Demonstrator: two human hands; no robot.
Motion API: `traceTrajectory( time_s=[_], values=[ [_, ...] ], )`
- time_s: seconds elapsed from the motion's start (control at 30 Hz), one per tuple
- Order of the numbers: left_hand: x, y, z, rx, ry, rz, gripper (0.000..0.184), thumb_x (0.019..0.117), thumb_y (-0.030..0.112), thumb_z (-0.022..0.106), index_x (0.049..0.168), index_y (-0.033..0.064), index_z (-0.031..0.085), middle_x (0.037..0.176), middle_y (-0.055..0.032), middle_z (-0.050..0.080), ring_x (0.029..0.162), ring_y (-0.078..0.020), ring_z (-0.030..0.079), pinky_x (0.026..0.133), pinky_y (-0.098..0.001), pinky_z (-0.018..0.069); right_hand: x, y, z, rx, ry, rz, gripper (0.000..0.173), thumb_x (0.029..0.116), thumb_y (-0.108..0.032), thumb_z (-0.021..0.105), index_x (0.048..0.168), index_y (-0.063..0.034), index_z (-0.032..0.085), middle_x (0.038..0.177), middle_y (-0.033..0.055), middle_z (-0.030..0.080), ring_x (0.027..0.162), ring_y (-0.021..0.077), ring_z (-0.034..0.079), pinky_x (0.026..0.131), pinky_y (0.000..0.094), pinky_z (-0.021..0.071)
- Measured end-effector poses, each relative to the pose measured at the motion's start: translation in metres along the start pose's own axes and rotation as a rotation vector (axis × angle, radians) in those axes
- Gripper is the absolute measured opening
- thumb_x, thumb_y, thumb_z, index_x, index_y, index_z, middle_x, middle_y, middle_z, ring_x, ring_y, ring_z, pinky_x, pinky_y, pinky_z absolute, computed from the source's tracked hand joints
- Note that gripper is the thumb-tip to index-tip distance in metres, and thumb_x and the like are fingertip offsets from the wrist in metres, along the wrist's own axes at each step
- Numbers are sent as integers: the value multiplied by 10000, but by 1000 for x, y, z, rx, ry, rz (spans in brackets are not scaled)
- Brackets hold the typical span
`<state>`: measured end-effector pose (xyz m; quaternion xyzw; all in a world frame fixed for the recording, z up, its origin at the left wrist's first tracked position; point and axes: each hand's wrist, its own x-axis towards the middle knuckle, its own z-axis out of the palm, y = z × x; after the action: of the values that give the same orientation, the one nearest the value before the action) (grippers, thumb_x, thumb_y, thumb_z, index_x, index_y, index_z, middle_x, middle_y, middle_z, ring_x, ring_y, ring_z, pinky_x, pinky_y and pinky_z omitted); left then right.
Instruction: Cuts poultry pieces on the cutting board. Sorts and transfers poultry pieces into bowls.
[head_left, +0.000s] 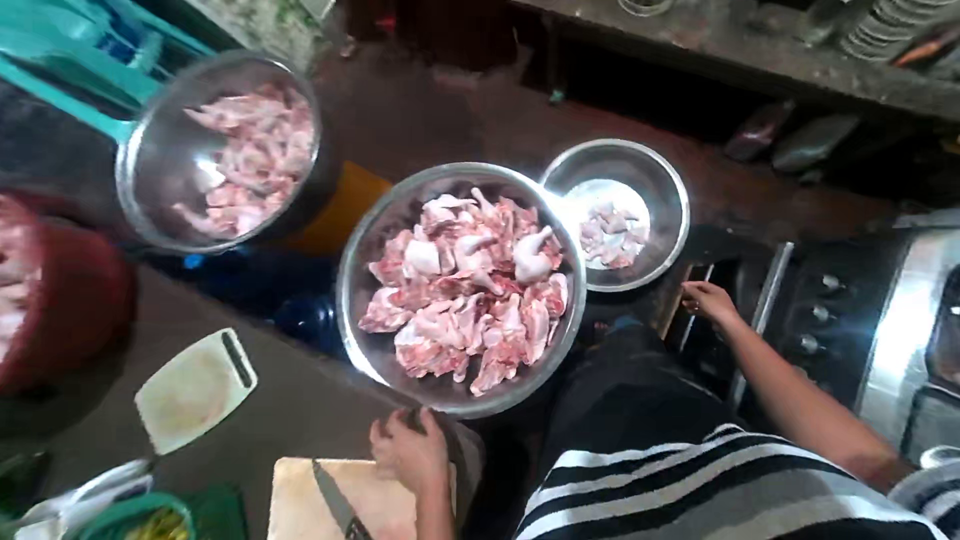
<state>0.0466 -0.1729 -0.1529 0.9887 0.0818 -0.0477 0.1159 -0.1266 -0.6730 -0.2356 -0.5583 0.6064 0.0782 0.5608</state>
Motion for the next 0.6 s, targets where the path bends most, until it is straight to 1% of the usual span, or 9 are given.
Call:
traceTrajectory(
  time_s=[0.1,0.17,0.23,0.3,0.37,0.43,0.5,0.57,0.6],
  values=[
    [16,46,8,-11,-108,147,452,992,280,642,1315,-36,623,1512,-344,436,1385,-574,411,1070,-778,280,1,6,3,105,23,90,369,1110,-187,446,1422,-4,522,1308,227,586,1010,262,635,864,399,532],
    [24,74,16,-12,-175,211,419,984,255,641,1300,-20,642,1499,-328,461,1384,-559,419,1073,-773,277,3,6,3,166,30,123,365,1107,-158,438,1431,-5,510,1306,217,584,1021,252,628,869,393,527],
    [27,101,23,-18,-248,240,377,989,240,636,1270,-11,661,1496,-320,466,1396,-538,414,1100,-749,276,10,2,1,192,29,135,363,1105,-139,440,1434,-3,509,1304,218,588,1032,255,632,876,393,529],
    [28,126,29,-24,-312,279,355,1000,247,617,1245,-5,669,1470,-312,496,1377,-519,446,1108,-712,302,22,-4,-3,201,18,146,364,1101,-123,437,1437,-3,506,1323,219,585,1049,260,633,883,394,531],
    [26,152,35,-23,-400,313,364,1014,254,601,1264,-2,666,1453,-289,524,1349,-483,494,1105,-666,361,36,-11,-8,201,-2,161,366,1104,-129,430,1442,-7,498,1334,214,579,1062,258,630,891,389,529],
    [18,174,41,-48,-484,344,371,1023,246,590,1282,-12,650,1419,-283,551,1330,-464,518,1100,-638,390,54,-19,-14,177,-21,184,369,1113,-141,410,1448,-11,492,1342,214,575,1063,260,630,894,393,525],
    [8,193,48,-61,-548,359,369,1027,238,587,1295,-12,639,1381,-275,582,1305,-444,549,1087,-623,416,79,-22,-19,94,-39,189,373,1118,-154,394,1446,-4,490,1315,218,576,1015,259,626,867,390,521],
    [-3,209,53,-64,-613,358,375,1039,233,572,1323,-7,621,1367,-262,600,1291,-419,574,1091,-582,440,103,-23,-22,-42,-67,172,380,1118,-169,400,1441,6,499,1316,245,580,1028,289,639,885,418,529],
    [-9,216,55,-74,-637,354,380,1040,227,572,1331,-13,613,1363,-259,604,1285,-411,579,1094,-563,445,113,-24,-25,-100,-80,161,378,1111,-161,415,1434,12,510,1324,260,585,1072,316,642,919,443,526]
  ],
)
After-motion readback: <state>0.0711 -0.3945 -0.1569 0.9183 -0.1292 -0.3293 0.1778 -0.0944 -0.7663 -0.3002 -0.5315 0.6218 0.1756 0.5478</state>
